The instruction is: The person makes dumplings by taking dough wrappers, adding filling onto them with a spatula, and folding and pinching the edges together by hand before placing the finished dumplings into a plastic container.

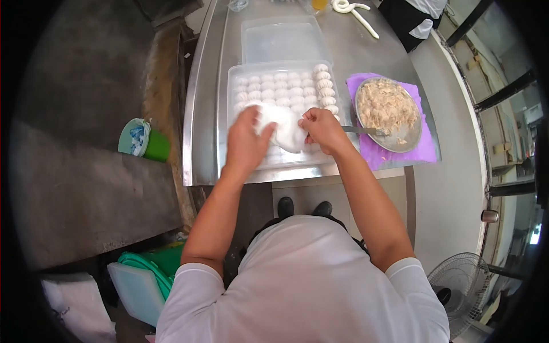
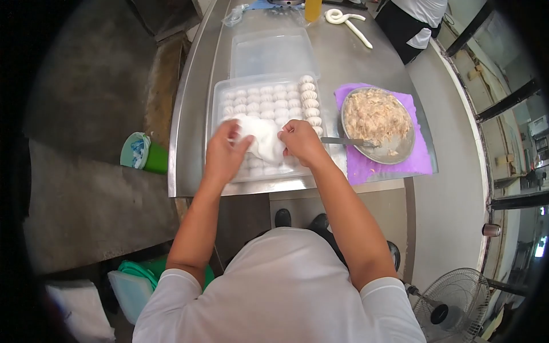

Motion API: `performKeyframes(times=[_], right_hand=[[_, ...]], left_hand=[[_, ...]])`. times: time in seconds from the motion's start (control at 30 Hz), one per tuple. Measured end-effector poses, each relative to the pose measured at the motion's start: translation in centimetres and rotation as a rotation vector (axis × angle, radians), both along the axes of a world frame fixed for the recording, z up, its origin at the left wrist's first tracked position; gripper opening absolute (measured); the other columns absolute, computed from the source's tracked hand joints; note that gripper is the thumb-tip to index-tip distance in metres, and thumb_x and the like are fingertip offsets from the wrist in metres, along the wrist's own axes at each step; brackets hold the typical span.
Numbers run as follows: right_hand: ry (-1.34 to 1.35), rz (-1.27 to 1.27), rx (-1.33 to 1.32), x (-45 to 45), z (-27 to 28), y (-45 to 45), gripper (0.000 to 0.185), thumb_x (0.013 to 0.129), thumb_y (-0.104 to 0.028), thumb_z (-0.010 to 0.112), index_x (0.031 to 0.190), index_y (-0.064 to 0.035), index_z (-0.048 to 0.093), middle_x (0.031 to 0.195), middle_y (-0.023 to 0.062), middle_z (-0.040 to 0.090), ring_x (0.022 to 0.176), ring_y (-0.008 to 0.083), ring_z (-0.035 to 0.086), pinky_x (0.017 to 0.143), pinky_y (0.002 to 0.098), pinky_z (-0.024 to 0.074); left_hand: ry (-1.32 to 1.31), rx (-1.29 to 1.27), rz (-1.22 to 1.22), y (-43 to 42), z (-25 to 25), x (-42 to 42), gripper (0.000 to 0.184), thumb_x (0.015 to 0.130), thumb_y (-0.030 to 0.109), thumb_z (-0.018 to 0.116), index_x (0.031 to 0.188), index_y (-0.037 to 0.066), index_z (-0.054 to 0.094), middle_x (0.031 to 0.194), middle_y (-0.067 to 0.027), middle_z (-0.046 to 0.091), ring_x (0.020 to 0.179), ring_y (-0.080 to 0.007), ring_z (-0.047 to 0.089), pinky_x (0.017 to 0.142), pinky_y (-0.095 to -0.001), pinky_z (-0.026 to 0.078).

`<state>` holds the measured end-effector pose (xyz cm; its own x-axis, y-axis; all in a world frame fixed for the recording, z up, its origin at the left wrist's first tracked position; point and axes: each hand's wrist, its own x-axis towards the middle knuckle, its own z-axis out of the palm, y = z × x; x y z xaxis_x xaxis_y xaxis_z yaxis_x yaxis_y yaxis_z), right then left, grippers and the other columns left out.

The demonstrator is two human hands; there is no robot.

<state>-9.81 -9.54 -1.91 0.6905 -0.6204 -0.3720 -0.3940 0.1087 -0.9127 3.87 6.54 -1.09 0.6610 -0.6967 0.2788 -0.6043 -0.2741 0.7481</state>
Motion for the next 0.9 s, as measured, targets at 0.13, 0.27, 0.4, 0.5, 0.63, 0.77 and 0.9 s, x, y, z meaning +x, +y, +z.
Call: performKeyframes(times=[0.13, 0.27, 0.4, 0.5, 0.63, 0.77, 0.9], right_hand=[[-0.112, -0.081, 0.252, 0.1, 1.4, 0.5, 0.015, 0.096, -0.015, 0.065, 0.092, -0.0001, 0.062, 0.087, 0.0066, 0.061, 0.074, 0.0145, 0.061, 0.066, 0.0297, 0.0546], [-0.317, -0.083, 0.473, -0.1, 1.5, 0.7, 0.014, 0.096, -0.011, 0.064, 0.097, 0.0024, 0.061, 0.09, 0.0093, 0.063, 0.078, 0.0162, 0.064, 0.07, 0.0295, 0.0564], [-0.339, -0.061, 0.296, 0.2, 0.5, 0.7, 0.01, 0.093, -0.003, 0.062, 0.099, 0.0043, 0.061, 0.088, 0.0094, 0.063, 0.077, 0.0162, 0.066, 0.067, 0.0288, 0.058], [-0.307, -0.029, 0.215, 0.0, -0.4, 0.8, 0.009, 0.092, -0.004, 0.065, 0.098, 0.0016, 0.061, 0.086, 0.0064, 0.064, 0.076, 0.0138, 0.067, 0.067, 0.027, 0.057], [-0.368, 0.035, 0.164, 0.5, -1.3, 1.9, 0.009, 0.091, -0.006, 0.07, 0.093, -0.0024, 0.062, 0.08, 0.0019, 0.063, 0.072, 0.0088, 0.062, 0.063, 0.0235, 0.0523], [-0.361, 0.084, -0.025, 1.2, -1.7, 2.8, 0.014, 0.087, -0.01, 0.072, 0.087, -0.002, 0.06, 0.074, 0.0011, 0.059, 0.065, 0.0081, 0.055, 0.059, 0.0238, 0.0468], [-0.311, 0.093, -0.182, 1.4, -1.5, 3.1, 0.023, 0.084, -0.016, 0.078, 0.085, -0.0019, 0.059, 0.072, 0.0009, 0.058, 0.066, 0.0085, 0.052, 0.058, 0.0255, 0.0444]], left_hand=[[-0.024, 0.096, -0.233, -0.1, 0.4, -4.0, 0.042, 0.08, 0.018, 0.084, 0.111, -0.001, 0.063, 0.094, -0.0127, 0.068, 0.083, -0.0213, 0.065, 0.075, -0.036, 0.055], [0.083, -0.102, -0.228, -0.8, -2.0, -2.9, 0.026, 0.086, 0.016, 0.076, 0.105, 0.0, 0.067, 0.09, -0.0153, 0.067, 0.077, -0.0238, 0.066, 0.067, -0.0344, 0.052], [0.602, -0.048, -0.215, -1.2, -3.0, -0.3, 0.016, 0.095, 0.009, 0.064, 0.106, -0.001, 0.07, 0.084, -0.0039, 0.069, 0.07, -0.0087, 0.06, 0.063, -0.0273, 0.049], [1.186, -0.15, -0.146, -0.9, -2.3, 0.9, 0.014, 0.095, 0.002, 0.061, 0.105, -0.001, 0.07, 0.09, -0.0033, 0.07, 0.074, -0.0093, 0.061, 0.067, -0.0262, 0.05], [1.208, -0.17, -0.156, -0.7, -1.6, 0.9, 0.015, 0.094, 0.0, 0.061, 0.107, -0.001, 0.069, 0.092, -0.0038, 0.07, 0.077, -0.0099, 0.063, 0.069, -0.0259, 0.051], [1.073, -0.122, -0.218, -0.6, -1.4, 1.1, 0.016, 0.093, -0.001, 0.063, 0.107, -0.001, 0.07, 0.092, -0.0045, 0.071, 0.078, -0.0099, 0.063, 0.07, -0.0256, 0.052], [0.935, -0.073, -0.274, -0.6, -0.9, 1.0, 0.018, 0.091, -0.001, 0.067, 0.108, -0.002, 0.07, 0.09, -0.0043, 0.07, 0.076, -0.0087, 0.062, 0.069, -0.0245, 0.052]])
